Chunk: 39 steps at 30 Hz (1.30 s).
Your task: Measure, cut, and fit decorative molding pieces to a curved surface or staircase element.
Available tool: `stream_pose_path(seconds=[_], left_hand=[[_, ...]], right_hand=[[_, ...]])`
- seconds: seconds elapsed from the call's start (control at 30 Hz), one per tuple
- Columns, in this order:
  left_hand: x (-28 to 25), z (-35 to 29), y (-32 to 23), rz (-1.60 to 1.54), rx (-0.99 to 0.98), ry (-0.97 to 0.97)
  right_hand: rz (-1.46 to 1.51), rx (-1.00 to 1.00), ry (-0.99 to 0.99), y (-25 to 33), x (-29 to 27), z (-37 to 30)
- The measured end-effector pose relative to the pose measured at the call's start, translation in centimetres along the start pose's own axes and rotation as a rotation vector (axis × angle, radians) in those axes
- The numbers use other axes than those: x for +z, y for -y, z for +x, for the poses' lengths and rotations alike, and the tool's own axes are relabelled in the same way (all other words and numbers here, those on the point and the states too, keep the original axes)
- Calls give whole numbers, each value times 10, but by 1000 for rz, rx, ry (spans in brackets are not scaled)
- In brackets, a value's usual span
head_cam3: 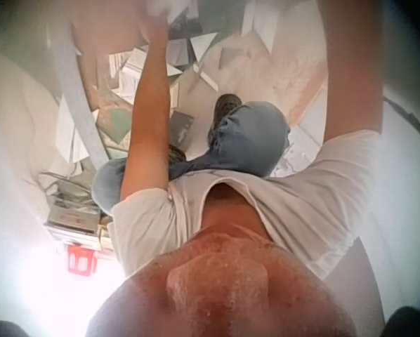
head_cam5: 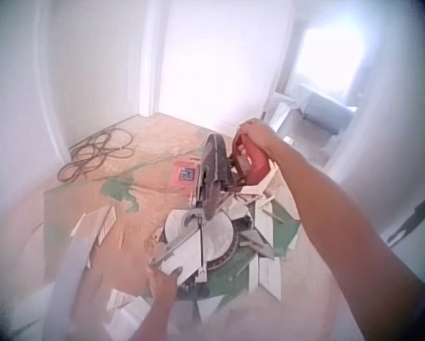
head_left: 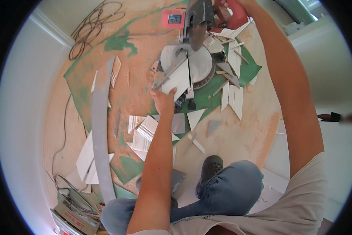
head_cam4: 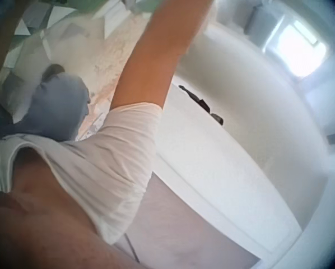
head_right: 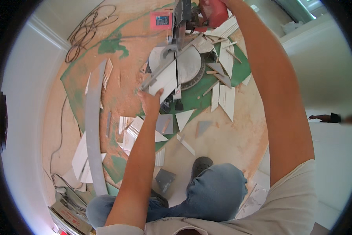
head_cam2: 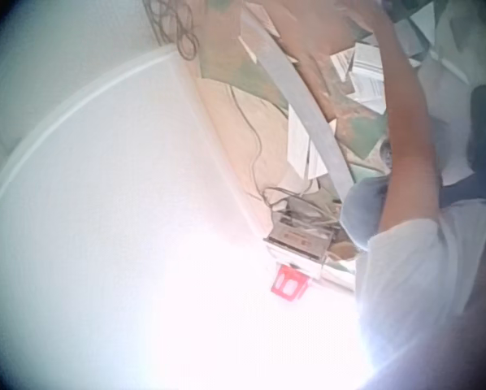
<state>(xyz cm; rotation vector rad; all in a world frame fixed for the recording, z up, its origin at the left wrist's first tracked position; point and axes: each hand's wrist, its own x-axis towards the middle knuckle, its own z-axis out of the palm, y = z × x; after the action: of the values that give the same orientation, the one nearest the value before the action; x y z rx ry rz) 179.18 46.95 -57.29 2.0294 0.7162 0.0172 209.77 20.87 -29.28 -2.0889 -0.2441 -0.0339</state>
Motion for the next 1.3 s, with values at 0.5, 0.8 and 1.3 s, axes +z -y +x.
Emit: stream_pose_path(seconds=[0.5,0.8,1.3], left_hand=[[-294,-155,-126,-755,-473,651],[-457,-261,-340,-606,-412,845],[-611,-437,-393,70,416,843]], right_hand=[[-778,313,316,63,-24,-97],[512,625,107,390,-93,-366],[345,919,-325,662,-98,-625]])
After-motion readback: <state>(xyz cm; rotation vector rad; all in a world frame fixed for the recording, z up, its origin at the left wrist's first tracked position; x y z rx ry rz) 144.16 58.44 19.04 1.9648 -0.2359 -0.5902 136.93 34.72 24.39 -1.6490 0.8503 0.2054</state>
